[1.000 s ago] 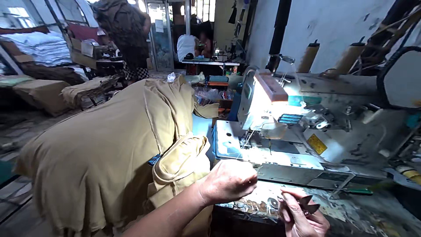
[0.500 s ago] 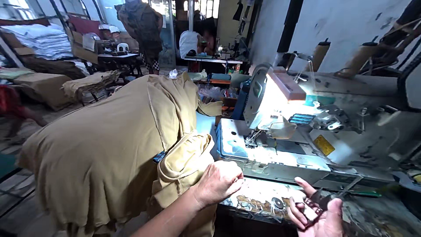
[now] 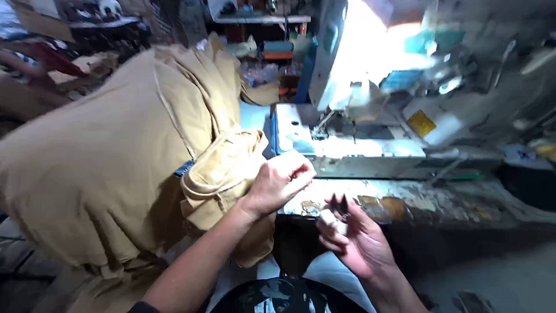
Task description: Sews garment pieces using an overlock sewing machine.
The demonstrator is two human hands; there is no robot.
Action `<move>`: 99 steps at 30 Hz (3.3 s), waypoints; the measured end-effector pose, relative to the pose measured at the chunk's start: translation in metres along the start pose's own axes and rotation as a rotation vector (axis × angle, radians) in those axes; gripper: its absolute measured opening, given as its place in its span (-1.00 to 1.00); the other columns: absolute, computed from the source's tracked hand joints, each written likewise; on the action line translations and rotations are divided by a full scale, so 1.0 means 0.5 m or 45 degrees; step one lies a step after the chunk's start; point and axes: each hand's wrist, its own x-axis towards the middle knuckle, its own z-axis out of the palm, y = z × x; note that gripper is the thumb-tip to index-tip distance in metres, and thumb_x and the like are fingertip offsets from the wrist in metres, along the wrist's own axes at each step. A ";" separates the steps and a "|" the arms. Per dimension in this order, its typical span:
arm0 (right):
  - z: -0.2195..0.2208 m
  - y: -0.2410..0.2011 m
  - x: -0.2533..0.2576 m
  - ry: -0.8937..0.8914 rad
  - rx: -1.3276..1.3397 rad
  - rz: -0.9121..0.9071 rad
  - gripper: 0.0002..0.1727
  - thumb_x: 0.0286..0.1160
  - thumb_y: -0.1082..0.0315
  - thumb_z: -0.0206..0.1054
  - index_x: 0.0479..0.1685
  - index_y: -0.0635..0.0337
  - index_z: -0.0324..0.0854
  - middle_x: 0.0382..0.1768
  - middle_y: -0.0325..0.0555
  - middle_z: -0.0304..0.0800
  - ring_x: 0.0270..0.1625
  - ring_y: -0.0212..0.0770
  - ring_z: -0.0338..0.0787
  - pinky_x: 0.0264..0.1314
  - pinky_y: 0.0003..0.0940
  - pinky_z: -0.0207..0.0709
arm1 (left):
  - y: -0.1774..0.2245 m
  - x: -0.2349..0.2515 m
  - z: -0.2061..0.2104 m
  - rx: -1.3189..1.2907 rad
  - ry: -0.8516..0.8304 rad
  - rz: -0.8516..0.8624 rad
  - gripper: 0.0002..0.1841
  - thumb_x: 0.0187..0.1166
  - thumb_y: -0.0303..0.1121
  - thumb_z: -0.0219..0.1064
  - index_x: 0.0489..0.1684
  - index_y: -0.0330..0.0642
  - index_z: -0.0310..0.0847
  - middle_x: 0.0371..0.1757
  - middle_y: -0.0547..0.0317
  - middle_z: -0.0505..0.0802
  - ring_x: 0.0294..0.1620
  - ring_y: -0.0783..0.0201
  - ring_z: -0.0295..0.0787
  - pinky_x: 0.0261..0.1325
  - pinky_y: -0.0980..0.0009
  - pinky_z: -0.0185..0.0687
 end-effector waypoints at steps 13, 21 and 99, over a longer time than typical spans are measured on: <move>0.035 0.005 0.071 0.263 0.091 -0.022 -0.67 0.78 0.25 0.03 -0.22 0.12 0.70 -0.56 -0.30 0.65 -0.72 -0.58 0.46 -0.71 -0.72 0.32 | 0.008 -0.013 0.007 -0.001 0.034 0.068 -0.81 0.58 -0.36 0.36 -0.35 -0.29 0.78 -0.47 0.17 0.74 -0.39 0.48 0.60 -0.23 0.63 0.49; -0.016 -0.018 0.074 0.198 -0.638 -0.629 -0.78 0.65 0.45 0.20 0.18 0.10 0.60 -0.25 -0.41 0.79 -0.54 -0.70 0.53 -0.55 -0.81 0.38 | 0.009 -0.020 0.012 -0.110 0.120 -0.018 -0.85 0.53 -0.42 0.37 -0.37 -0.34 0.74 -0.46 0.22 0.69 -0.42 0.62 0.50 -0.29 0.76 0.41; -0.158 -0.038 0.177 0.538 -1.359 -1.557 -0.88 0.47 0.41 0.45 -0.16 0.28 0.78 -0.31 -0.25 0.80 -0.29 -0.67 0.65 -0.15 -0.81 0.51 | -0.043 0.199 0.073 0.346 0.170 -0.818 -0.82 0.42 -0.36 0.47 -0.60 -0.09 0.73 -0.63 0.38 0.65 -0.54 0.47 0.49 -0.31 0.34 0.36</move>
